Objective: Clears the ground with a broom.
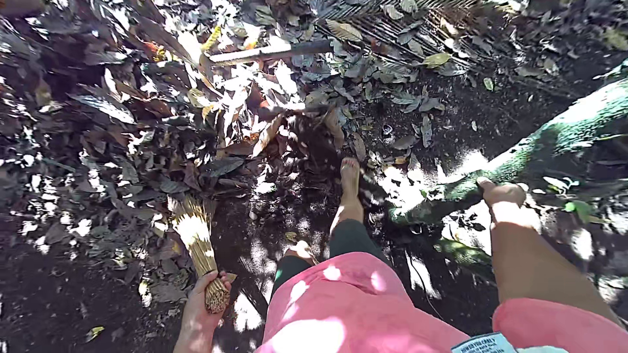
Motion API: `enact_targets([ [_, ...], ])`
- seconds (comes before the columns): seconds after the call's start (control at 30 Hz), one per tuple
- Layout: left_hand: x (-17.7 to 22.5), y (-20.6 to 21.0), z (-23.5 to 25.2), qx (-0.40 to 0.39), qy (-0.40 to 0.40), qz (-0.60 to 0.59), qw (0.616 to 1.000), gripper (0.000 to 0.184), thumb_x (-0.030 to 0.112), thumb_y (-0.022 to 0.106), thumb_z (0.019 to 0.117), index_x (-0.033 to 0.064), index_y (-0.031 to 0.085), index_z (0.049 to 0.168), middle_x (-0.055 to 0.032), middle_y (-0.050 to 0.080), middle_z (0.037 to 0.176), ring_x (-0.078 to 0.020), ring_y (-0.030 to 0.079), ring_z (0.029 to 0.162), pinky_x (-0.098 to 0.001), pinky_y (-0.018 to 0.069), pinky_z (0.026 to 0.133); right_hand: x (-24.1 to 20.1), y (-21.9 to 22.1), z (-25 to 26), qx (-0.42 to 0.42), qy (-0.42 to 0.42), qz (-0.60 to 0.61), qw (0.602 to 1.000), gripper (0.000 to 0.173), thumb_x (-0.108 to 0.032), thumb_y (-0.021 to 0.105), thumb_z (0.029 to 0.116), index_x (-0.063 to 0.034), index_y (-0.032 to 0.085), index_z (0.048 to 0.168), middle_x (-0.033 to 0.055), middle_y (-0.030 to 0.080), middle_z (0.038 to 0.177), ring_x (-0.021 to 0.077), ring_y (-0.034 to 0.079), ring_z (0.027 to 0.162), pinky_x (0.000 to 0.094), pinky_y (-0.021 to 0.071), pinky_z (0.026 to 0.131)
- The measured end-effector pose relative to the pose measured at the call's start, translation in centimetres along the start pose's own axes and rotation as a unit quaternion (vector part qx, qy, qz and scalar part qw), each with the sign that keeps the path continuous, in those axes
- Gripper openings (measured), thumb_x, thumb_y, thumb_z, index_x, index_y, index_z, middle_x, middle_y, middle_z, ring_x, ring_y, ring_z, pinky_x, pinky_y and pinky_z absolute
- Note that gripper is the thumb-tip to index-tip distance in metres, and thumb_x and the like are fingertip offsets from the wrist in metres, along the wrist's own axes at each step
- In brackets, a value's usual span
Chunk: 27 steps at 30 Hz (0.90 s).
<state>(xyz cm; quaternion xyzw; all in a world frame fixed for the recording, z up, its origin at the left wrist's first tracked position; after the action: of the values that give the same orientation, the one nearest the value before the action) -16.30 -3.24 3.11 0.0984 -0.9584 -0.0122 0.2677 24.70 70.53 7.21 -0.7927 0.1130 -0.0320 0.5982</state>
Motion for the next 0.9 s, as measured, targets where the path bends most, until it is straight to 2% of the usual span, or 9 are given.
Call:
enact_targets([
  [0.13,1.3,0.2,-0.7,-0.011,0.03,0.009,0.999,0.009,0.012,0.047,0.1021,0.0097,0.053,0.108,-0.0052,0.065,0.082,-0.0126,0.067,0.064,-0.0282,0.0604,0.057,-0.4,0.2,-0.6,0.005,0.021,0.013,1.0,0.076,-0.059,0.059,0.0962,0.0094,0.061,0.129,0.0314,0.056,0.14,0.0406,0.049,0.139,0.0573,0.0379,0.114],
  [0.27,0.6,2.6,-1.3,-0.021,0.055,0.053,0.997,0.026,0.009,0.05,0.099,0.012,0.047,0.124,-0.005,0.063,0.084,-0.0138,0.066,0.064,-0.0301,0.0597,0.057,-1.0,-0.5,-1.2,-0.015,0.011,0.006,1.0,0.073,-0.056,0.059,0.0979,0.0097,0.06,0.129,0.0316,0.055,0.14,0.0411,0.049,0.139,0.058,0.0374,0.114],
  [0.47,-1.5,8.9,-6.0,-0.031,-0.011,0.057,0.998,0.014,0.011,0.047,0.1012,0.0098,0.05,0.115,-0.0055,0.065,0.085,-0.0139,0.067,0.064,-0.0293,0.06,0.056,-1.0,-0.4,-0.8,-0.034,0.005,0.018,0.999,0.073,-0.055,0.058,0.0989,0.0094,0.058,0.133,0.0324,0.054,0.141,0.043,0.049,0.138,0.0605,0.0385,0.113],
  [0.5,-2.3,10.2,-7.2,-0.037,-0.035,0.048,0.998,0.01,0.012,0.047,0.1019,0.0089,0.054,0.107,-0.0061,0.066,0.083,-0.0139,0.068,0.063,-0.0287,0.06,0.055,-0.9,-0.3,-0.7,-0.035,0.004,0.017,0.999,0.073,-0.056,0.058,0.0989,0.0092,0.058,0.133,0.0323,0.055,0.141,0.043,0.049,0.137,0.0607,0.0387,0.112],
  [0.57,-4.1,13.1,-9.0,-0.08,-0.088,0.025,0.993,0.017,0.016,0.045,0.1019,0.0081,0.058,0.097,-0.0069,0.067,0.081,-0.0138,0.068,0.064,-0.0275,0.0594,0.056,-0.8,-0.2,-0.8,-0.04,0.002,0.015,0.999,0.074,-0.058,0.055,0.0993,0.0082,0.059,0.133,0.0321,0.056,0.14,0.0434,0.05,0.137,0.0622,0.0389,0.112],
  [0.63,-5.6,16.3,-9.9,-0.138,-0.138,0.009,0.981,0.021,0.019,0.041,0.1039,0.0081,0.058,0.097,-0.0075,0.066,0.082,-0.0137,0.067,0.066,-0.0265,0.0591,0.059,-0.8,0.0,-0.7,-0.053,0.005,0.016,0.998,0.075,-0.06,0.054,0.099,0.0075,0.061,0.131,0.0329,0.057,0.138,0.0449,0.05,0.136,0.0645,0.0389,0.11],
  [0.7,-6.7,19.2,-10.5,-0.147,-0.179,-0.001,0.973,0.021,0.02,0.04,0.1041,0.0064,0.057,0.099,-0.0095,0.066,0.083,-0.0156,0.068,0.065,-0.0279,0.0596,0.058,-0.5,0.1,-0.7,-0.057,0.008,0.019,0.998,0.075,-0.061,0.055,0.0984,0.0074,0.061,0.13,0.0332,0.057,0.137,0.0457,0.051,0.135,0.0646,0.0394,0.11],
  [0.77,-6.9,22.3,-11.2,-0.149,-0.202,0.005,0.968,0.021,0.019,0.042,0.1031,0.005,0.057,0.098,-0.0103,0.065,0.081,-0.0165,0.067,0.062,-0.0285,0.0597,0.055,-0.5,0.1,-0.8,-0.053,0.002,0.032,0.998,0.075,-0.06,0.056,0.0984,0.0075,0.06,0.132,0.0344,0.057,0.136,0.0475,0.051,0.134,0.0656,0.039,0.11],
  [0.9,-6.4,29.6,-9.9,-0.236,-0.234,-0.032,0.943,0.025,0.022,0.039,0.1039,0.0049,0.057,0.101,-0.0111,0.066,0.084,-0.0167,0.069,0.067,-0.027,0.0607,0.06,-0.9,0.0,-1.9,-0.046,0.015,0.052,0.997,0.072,-0.056,0.061,0.0977,0.0083,0.061,0.13,0.0363,0.057,0.134,0.0503,0.052,0.132,0.0667,0.0401,0.109],
])
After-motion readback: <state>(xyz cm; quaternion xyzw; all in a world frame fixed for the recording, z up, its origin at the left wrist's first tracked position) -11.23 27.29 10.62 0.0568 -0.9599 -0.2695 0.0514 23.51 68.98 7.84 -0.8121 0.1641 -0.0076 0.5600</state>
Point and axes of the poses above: each hand's wrist, its own z-axis towards the middle knuckle, its own y-axis out of the palm, x = y × z, the point moved 9 cm from there along z, towards the middle knuckle
